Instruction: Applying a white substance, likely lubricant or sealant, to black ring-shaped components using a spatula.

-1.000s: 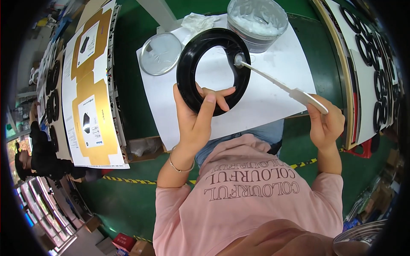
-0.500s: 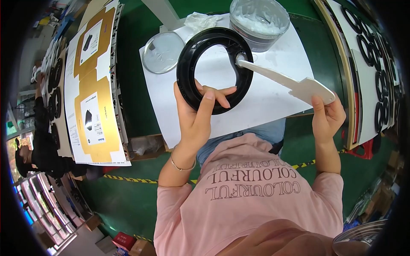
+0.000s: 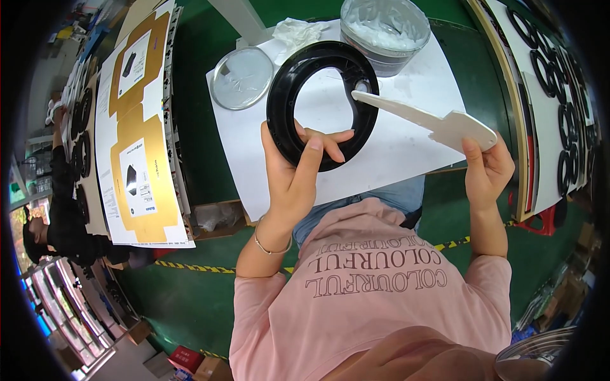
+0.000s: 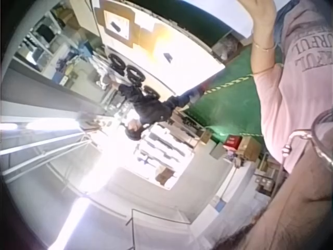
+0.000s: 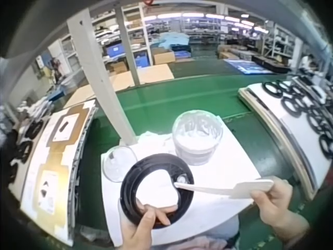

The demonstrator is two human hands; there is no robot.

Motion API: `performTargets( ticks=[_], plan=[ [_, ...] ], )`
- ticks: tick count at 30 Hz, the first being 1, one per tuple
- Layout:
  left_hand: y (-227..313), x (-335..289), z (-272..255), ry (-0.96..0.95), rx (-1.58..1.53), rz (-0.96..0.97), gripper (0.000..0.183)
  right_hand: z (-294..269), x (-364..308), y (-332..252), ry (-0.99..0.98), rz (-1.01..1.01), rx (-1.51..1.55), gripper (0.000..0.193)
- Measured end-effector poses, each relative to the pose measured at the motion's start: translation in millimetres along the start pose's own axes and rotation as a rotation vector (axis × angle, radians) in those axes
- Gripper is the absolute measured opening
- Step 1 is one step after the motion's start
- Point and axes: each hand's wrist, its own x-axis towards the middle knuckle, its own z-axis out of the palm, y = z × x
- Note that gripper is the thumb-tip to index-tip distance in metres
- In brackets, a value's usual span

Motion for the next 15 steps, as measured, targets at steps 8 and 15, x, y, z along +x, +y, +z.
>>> performTargets(
  ticks=[8, 15],
  plan=[
    [0, 1, -1, 0.018, -0.035, -0.001, 0.012, -19, -2, 5, 0.073, 0.010, -0.023, 0.024],
    [5, 2, 0, 0.041, -0.100, -0.098, 0.012, -21, 12, 10, 0.140, -0.229, -0.203, 0.019]
  ],
)
